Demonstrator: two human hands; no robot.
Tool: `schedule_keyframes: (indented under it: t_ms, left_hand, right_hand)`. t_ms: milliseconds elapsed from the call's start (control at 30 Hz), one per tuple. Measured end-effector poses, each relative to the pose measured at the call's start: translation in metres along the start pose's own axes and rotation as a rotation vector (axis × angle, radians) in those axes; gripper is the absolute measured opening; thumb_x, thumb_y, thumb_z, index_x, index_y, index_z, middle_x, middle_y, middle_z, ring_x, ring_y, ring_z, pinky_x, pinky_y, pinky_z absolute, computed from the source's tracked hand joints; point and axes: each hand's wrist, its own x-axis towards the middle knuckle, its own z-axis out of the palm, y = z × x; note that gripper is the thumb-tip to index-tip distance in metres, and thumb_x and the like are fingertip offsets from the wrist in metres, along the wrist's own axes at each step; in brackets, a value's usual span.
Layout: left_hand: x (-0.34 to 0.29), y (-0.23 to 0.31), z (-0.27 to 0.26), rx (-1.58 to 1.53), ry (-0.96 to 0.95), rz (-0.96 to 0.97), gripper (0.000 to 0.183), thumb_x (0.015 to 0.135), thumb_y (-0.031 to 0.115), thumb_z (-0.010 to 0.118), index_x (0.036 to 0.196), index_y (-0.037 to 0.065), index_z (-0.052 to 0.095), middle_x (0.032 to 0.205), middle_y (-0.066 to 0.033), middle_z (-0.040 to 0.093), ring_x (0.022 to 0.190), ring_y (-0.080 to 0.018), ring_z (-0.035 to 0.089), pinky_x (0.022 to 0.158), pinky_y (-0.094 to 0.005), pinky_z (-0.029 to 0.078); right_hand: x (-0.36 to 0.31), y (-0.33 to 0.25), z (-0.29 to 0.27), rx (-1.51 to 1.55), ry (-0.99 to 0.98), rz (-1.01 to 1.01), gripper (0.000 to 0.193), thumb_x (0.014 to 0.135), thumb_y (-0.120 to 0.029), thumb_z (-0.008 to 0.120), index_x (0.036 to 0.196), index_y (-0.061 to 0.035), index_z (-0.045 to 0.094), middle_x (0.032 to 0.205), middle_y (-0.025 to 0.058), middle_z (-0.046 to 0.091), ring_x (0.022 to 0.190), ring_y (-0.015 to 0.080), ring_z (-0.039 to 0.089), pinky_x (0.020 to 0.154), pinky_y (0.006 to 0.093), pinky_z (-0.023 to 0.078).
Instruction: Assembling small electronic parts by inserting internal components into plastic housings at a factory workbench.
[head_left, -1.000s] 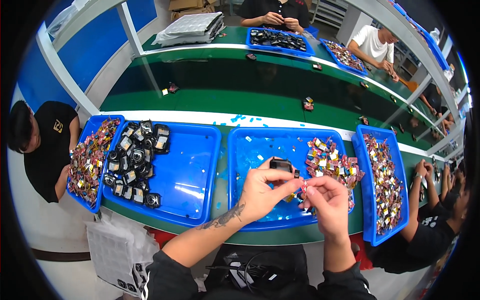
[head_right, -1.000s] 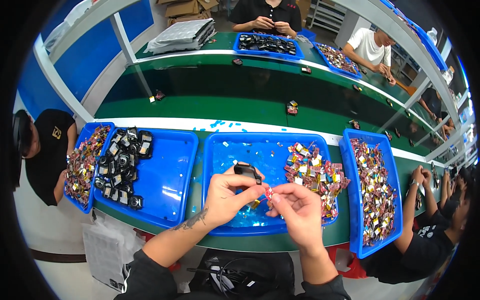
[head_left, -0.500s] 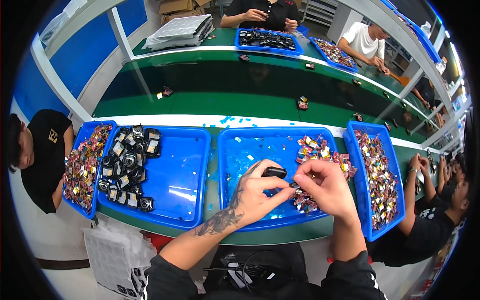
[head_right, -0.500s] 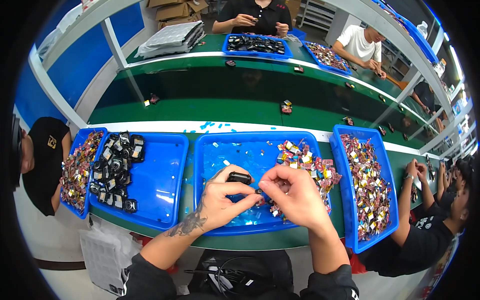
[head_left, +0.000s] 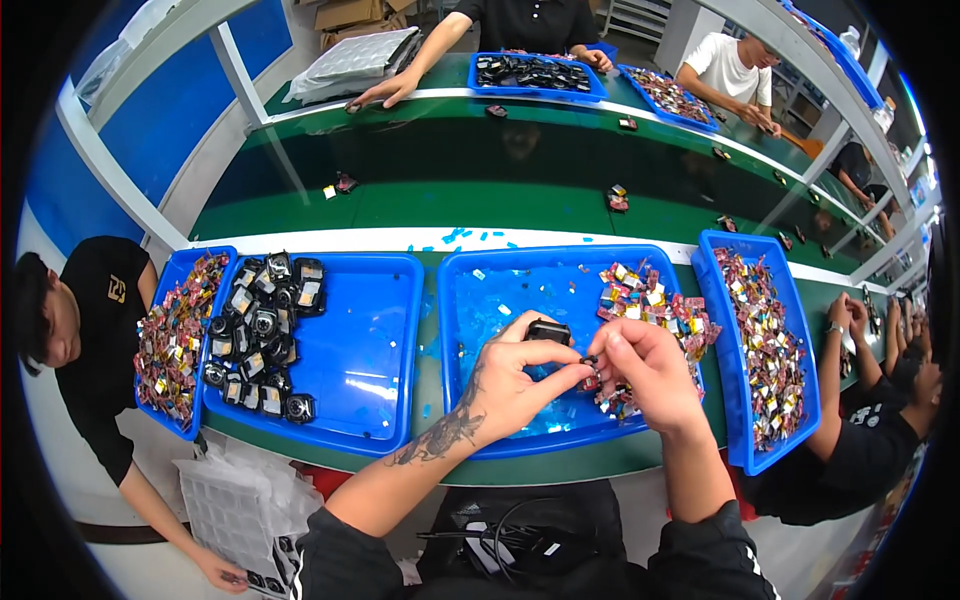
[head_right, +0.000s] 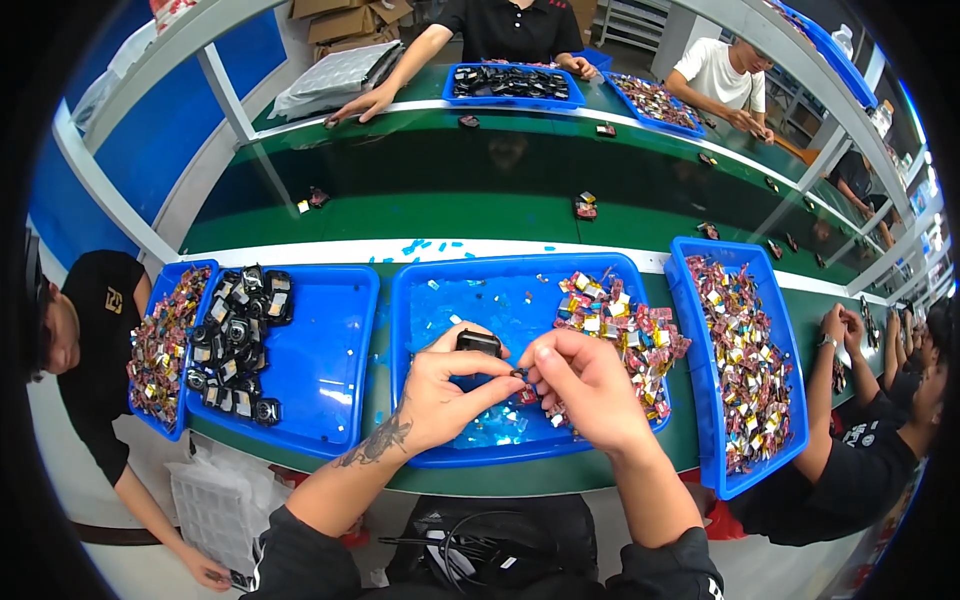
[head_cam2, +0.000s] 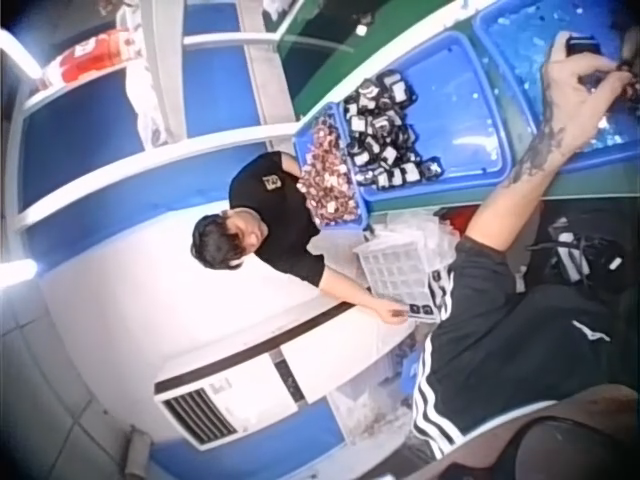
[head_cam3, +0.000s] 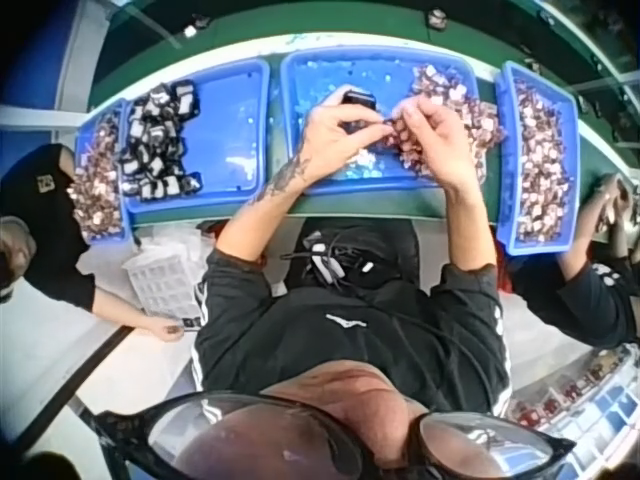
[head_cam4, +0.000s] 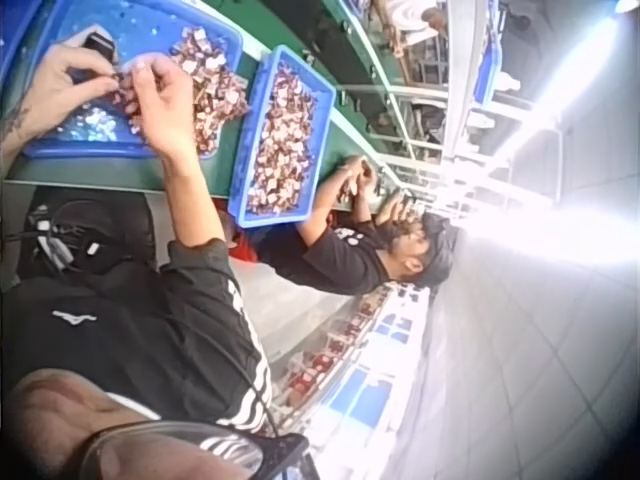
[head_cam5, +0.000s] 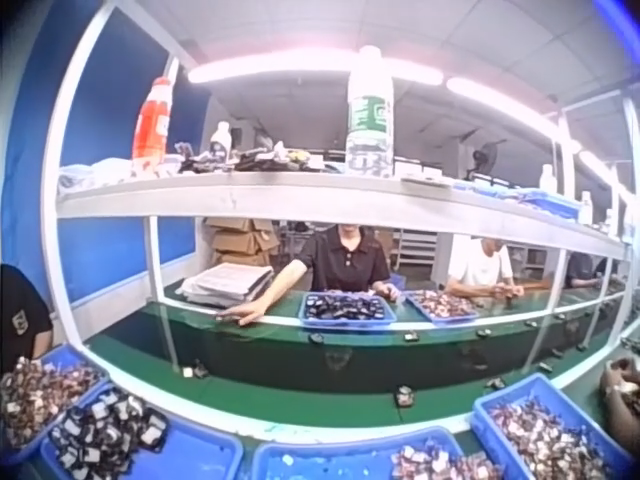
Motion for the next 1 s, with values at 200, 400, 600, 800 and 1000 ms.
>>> schedule_keyframes:
  t_ms: [200,400,600,800,1000]
  left_hand:
    - [0.001,-0.003,0.0,0.013,-0.016,0.029,0.013,0.075,0.012,0.079,0.084,0.005,0.073,0.093,-0.0097,0.061,0.085,-0.0203,0.062,0.075,-0.0309,0.049]
    - [0.002,-0.005,-0.004,-0.019,-0.096,0.035,0.014,0.074,0.014,0.08,0.084,0.007,0.073,0.094,-0.0086,0.06,0.082,-0.018,0.059,0.071,-0.0288,0.048]
    - [-0.001,-0.008,0.003,-0.06,0.031,-0.13,0.017,0.076,0.017,0.08,0.087,0.007,0.073,0.094,-0.0064,0.059,0.077,-0.0121,0.055,0.065,-0.0242,0.045]
    - [0.001,-0.014,0.001,-0.08,0.087,-0.192,0.017,0.077,0.016,0.079,0.09,0.006,0.073,0.092,-0.0052,0.057,0.07,-0.007,0.051,0.062,-0.0214,0.045]
    - [0.001,-0.01,0.004,-0.094,0.063,-0.124,0.016,0.079,0.013,0.076,0.092,0.005,0.072,0.094,-0.0061,0.057,0.067,-0.0074,0.052,0.061,-0.0221,0.046]
  right_hand:
    - [0.001,0.001,-0.005,-0.051,-0.045,-0.038,0.014,0.096,-0.014,0.055,0.09,-0.0026,0.06,0.075,-0.0027,0.057,0.064,0.0024,0.051,0.056,0.0188,0.042]
    - [0.011,0.011,-0.01,0.207,-0.197,0.101,0.015,0.095,-0.015,0.059,0.087,-0.0024,0.058,0.07,-0.001,0.057,0.064,0.0066,0.052,0.055,0.0227,0.041]
    - [0.017,0.018,0.006,-0.644,0.299,-0.282,0.019,0.086,0.002,0.06,0.105,-0.0004,0.06,0.091,0.0112,0.065,0.075,0.0168,0.063,0.061,0.0297,0.052]
    - [0.001,0.01,0.013,-0.653,0.315,-0.439,0.028,0.084,0.004,0.064,0.11,-0.0026,0.067,0.111,0.0132,0.06,0.084,0.0141,0.062,0.07,0.0242,0.054]
    - [0.006,0.02,0.02,-0.042,0.225,-0.384,0.016,0.084,0.003,0.066,0.099,0.0002,0.068,0.099,0.0071,0.056,0.09,0.0128,0.059,0.07,0.024,0.051]
